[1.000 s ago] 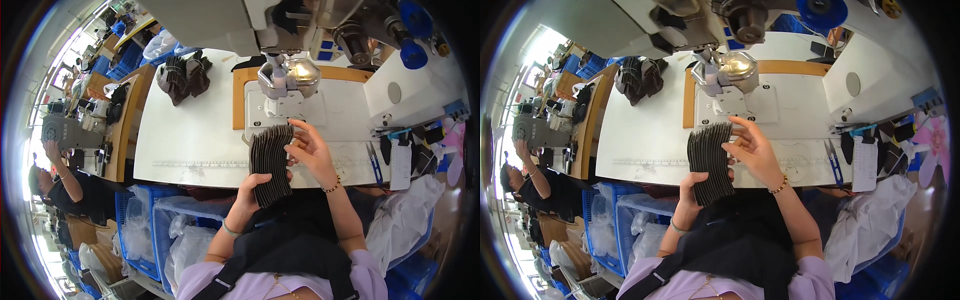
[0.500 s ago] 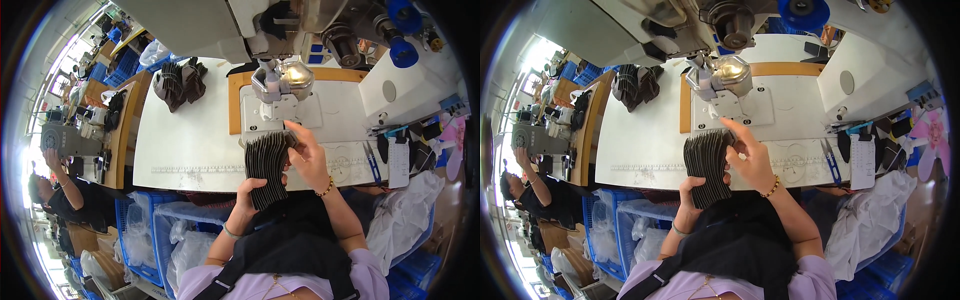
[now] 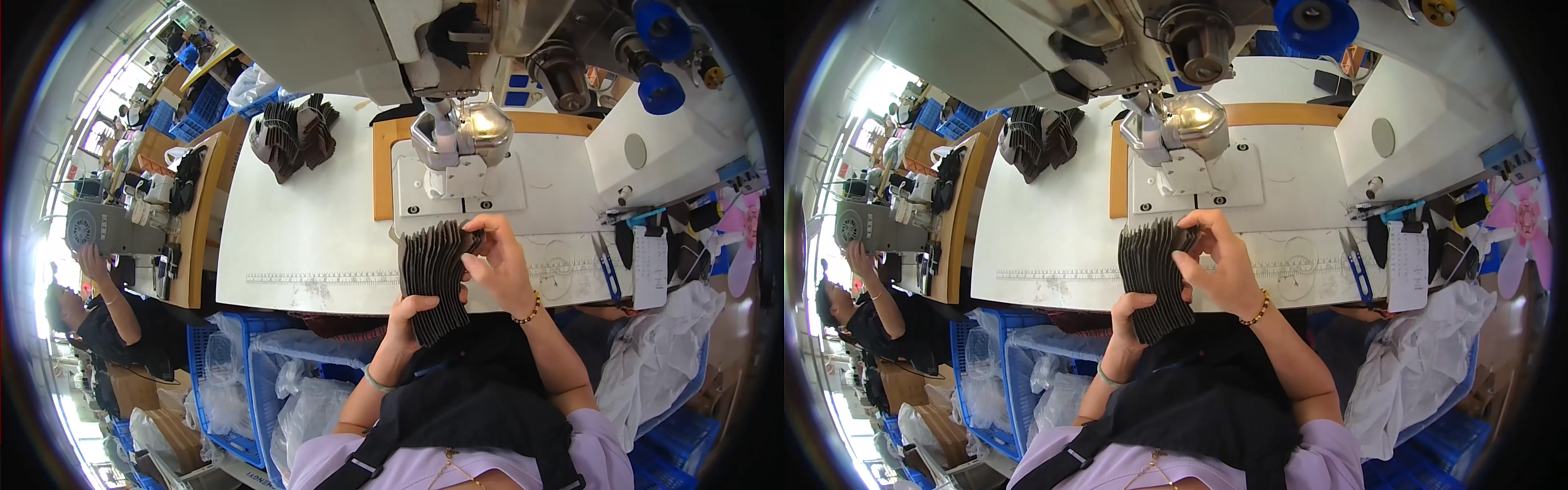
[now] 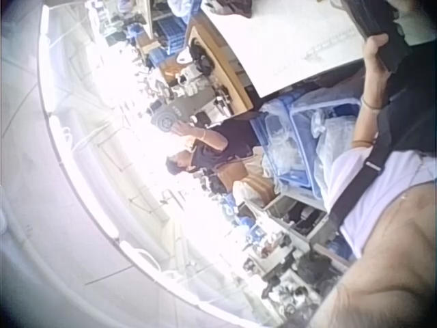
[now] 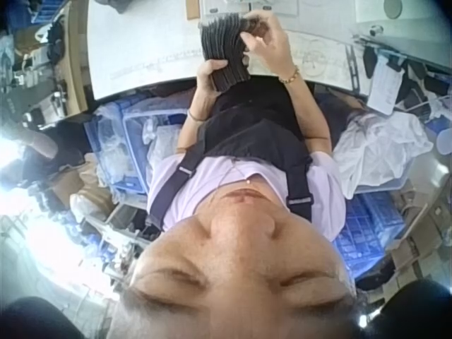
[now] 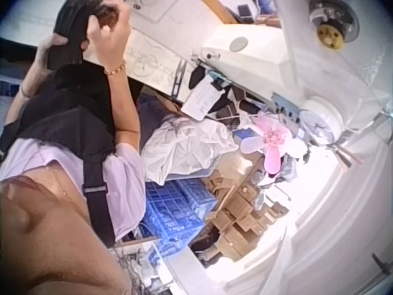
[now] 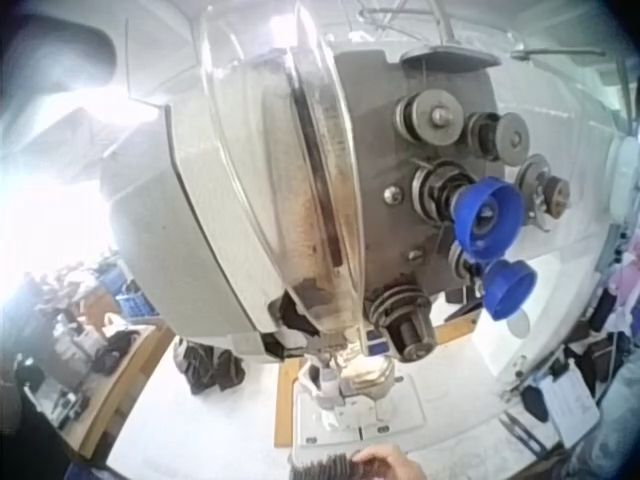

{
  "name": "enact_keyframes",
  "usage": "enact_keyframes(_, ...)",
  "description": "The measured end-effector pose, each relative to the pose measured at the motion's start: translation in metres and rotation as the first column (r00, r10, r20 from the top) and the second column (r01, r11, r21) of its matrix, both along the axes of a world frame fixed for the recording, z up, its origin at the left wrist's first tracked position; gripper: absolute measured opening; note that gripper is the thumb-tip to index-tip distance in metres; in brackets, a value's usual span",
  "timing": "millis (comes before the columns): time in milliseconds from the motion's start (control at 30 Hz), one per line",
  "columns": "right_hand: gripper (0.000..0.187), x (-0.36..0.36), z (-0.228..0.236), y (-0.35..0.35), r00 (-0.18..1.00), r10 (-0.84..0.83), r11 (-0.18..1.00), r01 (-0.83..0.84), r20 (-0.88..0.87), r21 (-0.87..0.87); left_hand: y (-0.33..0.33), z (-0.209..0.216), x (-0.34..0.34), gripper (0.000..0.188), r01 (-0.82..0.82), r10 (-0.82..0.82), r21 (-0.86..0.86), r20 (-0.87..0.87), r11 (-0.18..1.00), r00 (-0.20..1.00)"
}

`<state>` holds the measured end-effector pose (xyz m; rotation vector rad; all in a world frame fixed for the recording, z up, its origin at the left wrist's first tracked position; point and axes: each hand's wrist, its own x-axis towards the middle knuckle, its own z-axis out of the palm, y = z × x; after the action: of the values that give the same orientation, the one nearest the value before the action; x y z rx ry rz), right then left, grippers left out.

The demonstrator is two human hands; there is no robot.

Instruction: Operating a heavy-duty sewing machine to stitch shoe components and sorting finished pieces.

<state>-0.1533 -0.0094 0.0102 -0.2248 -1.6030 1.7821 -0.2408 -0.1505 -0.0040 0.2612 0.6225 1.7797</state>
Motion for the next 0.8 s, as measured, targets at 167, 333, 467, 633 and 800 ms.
enact_keyframes(167,0.032,0.000,-0.002,0.002,0.998,0.017,0.999,-0.020,0.058,0.048,-0.003,-0.001,0.000,0.061,0.016,-0.018,-0.028,-0.074,0.999,0.997)
enact_keyframes(333,0.032,0.000,-0.001,0.000,0.998,0.046,0.998,-0.045,0.043,-0.043,-0.001,0.002,0.000,0.063,0.005,-0.005,0.004,-0.071,1.000,0.997)
enact_keyframes(467,0.032,-0.003,0.004,-0.003,0.998,-0.037,0.993,0.042,-0.046,0.108,-0.002,0.003,-0.001,0.065,0.019,-0.018,0.023,-0.061,1.000,0.998)
enact_keyframes(633,0.034,-0.001,0.013,0.002,0.992,-0.099,0.901,0.123,-0.078,0.416,-0.002,0.004,-0.002,0.065,0.031,-0.029,0.019,-0.088,0.999,0.996)
enact_keyframes(800,0.030,-0.001,0.014,0.002,0.990,-0.138,0.868,0.124,-0.006,0.480,-0.002,0.009,-0.001,0.064,-0.038,0.025,-0.091,-0.148,0.995,0.989)
